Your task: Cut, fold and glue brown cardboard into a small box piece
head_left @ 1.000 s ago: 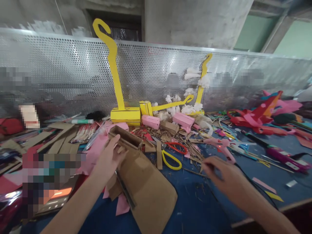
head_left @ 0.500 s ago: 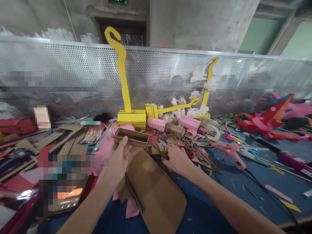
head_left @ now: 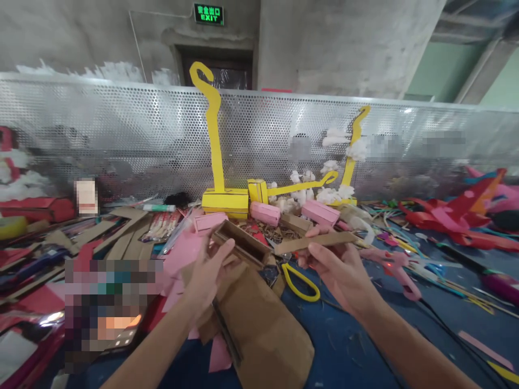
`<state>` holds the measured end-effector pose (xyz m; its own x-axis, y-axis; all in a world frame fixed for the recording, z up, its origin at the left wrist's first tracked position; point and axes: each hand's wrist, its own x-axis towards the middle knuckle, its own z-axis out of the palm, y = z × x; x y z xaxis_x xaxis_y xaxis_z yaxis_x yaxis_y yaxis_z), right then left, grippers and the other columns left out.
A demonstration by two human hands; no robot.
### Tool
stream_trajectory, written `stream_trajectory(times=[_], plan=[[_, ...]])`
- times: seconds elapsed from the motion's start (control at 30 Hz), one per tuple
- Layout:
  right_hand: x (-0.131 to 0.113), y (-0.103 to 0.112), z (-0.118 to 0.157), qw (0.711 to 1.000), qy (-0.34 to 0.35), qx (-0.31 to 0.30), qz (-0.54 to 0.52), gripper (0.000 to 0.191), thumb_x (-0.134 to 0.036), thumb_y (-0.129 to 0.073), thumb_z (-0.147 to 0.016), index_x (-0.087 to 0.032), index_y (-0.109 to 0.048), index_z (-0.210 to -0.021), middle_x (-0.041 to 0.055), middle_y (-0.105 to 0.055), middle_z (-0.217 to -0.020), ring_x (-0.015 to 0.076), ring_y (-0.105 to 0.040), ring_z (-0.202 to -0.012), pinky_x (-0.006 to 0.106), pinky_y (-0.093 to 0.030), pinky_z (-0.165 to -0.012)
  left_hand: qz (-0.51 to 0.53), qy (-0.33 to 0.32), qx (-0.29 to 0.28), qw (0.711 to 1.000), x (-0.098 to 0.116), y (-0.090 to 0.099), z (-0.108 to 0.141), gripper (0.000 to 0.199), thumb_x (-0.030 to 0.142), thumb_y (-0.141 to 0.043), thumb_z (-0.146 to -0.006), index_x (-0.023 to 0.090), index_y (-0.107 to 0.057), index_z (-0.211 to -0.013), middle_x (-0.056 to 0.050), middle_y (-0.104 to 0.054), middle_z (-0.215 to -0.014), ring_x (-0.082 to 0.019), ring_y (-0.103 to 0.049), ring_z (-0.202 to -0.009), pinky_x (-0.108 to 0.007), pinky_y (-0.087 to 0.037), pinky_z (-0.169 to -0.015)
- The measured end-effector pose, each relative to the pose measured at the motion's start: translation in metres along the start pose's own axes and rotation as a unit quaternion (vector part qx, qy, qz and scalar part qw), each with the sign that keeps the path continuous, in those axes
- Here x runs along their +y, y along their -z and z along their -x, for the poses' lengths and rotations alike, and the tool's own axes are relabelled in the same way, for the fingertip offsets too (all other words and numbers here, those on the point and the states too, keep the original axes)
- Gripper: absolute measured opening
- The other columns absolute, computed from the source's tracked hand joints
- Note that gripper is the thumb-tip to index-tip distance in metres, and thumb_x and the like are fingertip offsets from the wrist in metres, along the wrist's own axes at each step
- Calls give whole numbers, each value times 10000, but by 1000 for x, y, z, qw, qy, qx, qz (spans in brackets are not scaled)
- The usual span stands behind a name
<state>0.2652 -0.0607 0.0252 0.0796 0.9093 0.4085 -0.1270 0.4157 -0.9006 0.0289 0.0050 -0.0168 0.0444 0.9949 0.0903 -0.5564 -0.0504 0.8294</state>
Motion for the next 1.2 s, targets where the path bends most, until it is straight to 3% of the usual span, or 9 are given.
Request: stream_trajectory(times=[0.17,0.27,0.43,0.63,0.73,0.87,1.07,1.2], plan=[[-14,-5,-9,998,-5,-10,-65,186,-282,-779,-833,-236,-670,-977,-6,-696,-758,153,-660,-673,282,-531,-683,-81,-1,-42,996,-12,-4,6,553,302,-838,-755,306,-509,-1200,-33,-682,-1205,-223,-694,-1071,-395,-598,-895],[-4,-7,-11,995,-40,-5,-96,174,-294,-761,-851,-214,-698,-993,13,-713,-786,149,-655,-689,275,-527,-678,-137,-56,-48,988,-16,-5,6,570,283,-839,-750,280,-467,-1183,-30,-686,-1167,-202,-673,-1081,-354,-562,-941],[12,-10,2,993,-69,14,-90,278,-368,-763,-867,-228,-672,-1090,43,-749,-853,176,-678,-726,303,-527,-683,-214,-110,-102,965,-17,-6,6,595,301,-795,-802,262,-463,-1294,-70,-644,-1271,-230,-635,-1171,-373,-497,-1035],[10,-2,3,997,-40,59,-34,218,-384,-775,-850,-227,-662,-948,-45,-573,-583,115,-471,-500,255,-370,-502,-292,-85,-77,950,-21,0,9,510,352,-764,-832,260,-527,-1274,-64,-672,-1222,-237,-665,-1091,-338,-531,-930],[13,7,-5,992,-56,79,-79,224,-410,-723,-873,-210,-698,-972,-7,-621,-629,138,-518,-552,265,-402,-520,-329,-76,-73,939,-22,2,8,497,362,-771,-824,251,-539,-1249,-62,-693,-1162,-241,-666,-1068,-339,-529,-904],[20,16,-10,990,-83,57,-97,248,-437,-658,-917,-196,-701,-960,20,-671,-687,156,-570,-587,281,-452,-554,-377,-62,-101,918,-20,1,8,437,364,-747,-838,238,-556,-1211,-61,-710,-1087,-253,-683,-997,-367,-537,-868],[23,12,-2,993,-115,-31,0,339,-476,-703,-904,-176,-649,-755,17,-672,-686,133,-598,-554,255,-442,-527,-419,-105,-143,891,-16,-2,11,315,301,-701,-862,233,-602,-1153,-60,-705,-1123,-267,-660,-1065,-395,-488,-962],[26,0,5,983,-166,4,-75,335,-481,-813,-802,-167,-697,-768,37,-724,-701,141,-652,-564,237,-458,-523,-408,-98,-139,897,-16,-5,13,353,272,-743,-812,228,-607,-1135,-63,-700,-1135,-263,-661,-1050,-380,-497,-941]])
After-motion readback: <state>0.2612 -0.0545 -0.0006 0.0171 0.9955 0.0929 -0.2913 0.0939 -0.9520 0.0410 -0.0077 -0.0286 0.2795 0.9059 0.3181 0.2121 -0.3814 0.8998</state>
